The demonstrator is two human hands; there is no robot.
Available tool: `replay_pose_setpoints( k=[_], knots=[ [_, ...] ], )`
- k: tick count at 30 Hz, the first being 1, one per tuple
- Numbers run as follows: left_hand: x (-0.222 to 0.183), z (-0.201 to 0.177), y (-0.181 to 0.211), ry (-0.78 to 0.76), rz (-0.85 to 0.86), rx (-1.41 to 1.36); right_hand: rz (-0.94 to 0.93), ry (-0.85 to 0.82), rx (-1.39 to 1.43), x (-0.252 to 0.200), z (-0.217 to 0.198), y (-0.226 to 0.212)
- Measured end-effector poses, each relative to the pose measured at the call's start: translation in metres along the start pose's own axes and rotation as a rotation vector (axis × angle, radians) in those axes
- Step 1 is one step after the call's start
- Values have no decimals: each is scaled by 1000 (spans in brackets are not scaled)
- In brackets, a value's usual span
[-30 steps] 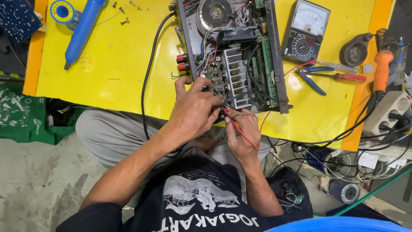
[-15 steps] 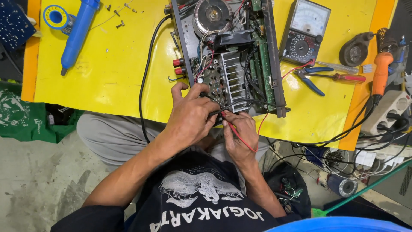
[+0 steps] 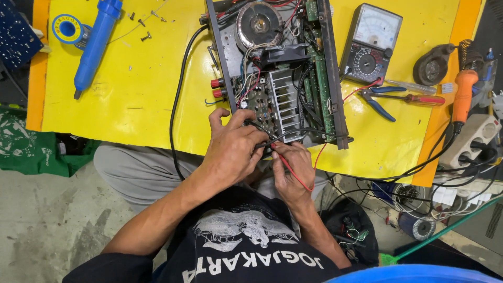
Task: Testing an electronic device's internal components using a multimeter probe to diagnose issues.
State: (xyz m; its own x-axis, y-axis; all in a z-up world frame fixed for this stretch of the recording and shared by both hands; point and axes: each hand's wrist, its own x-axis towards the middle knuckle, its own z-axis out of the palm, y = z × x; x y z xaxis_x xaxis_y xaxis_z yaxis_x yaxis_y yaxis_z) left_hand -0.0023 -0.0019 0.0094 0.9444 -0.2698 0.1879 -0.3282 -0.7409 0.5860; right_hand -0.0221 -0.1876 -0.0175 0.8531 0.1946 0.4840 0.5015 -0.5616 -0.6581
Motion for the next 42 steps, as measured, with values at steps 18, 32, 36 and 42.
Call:
replay_pose_setpoints(
  k=[18, 32, 36, 42],
  knots=[
    [3, 1, 2, 53, -2, -35, -29, 39, 22, 4, 4, -4],
    [1, 5, -2, 79, 20, -32, -26, 41, 31, 4, 2, -6],
    [2, 0, 0, 88, 36, -40, -25, 60, 35, 4, 4, -7],
    [2, 3, -2, 113, 45, -39, -22, 94, 34, 2, 9, -7]
  ],
)
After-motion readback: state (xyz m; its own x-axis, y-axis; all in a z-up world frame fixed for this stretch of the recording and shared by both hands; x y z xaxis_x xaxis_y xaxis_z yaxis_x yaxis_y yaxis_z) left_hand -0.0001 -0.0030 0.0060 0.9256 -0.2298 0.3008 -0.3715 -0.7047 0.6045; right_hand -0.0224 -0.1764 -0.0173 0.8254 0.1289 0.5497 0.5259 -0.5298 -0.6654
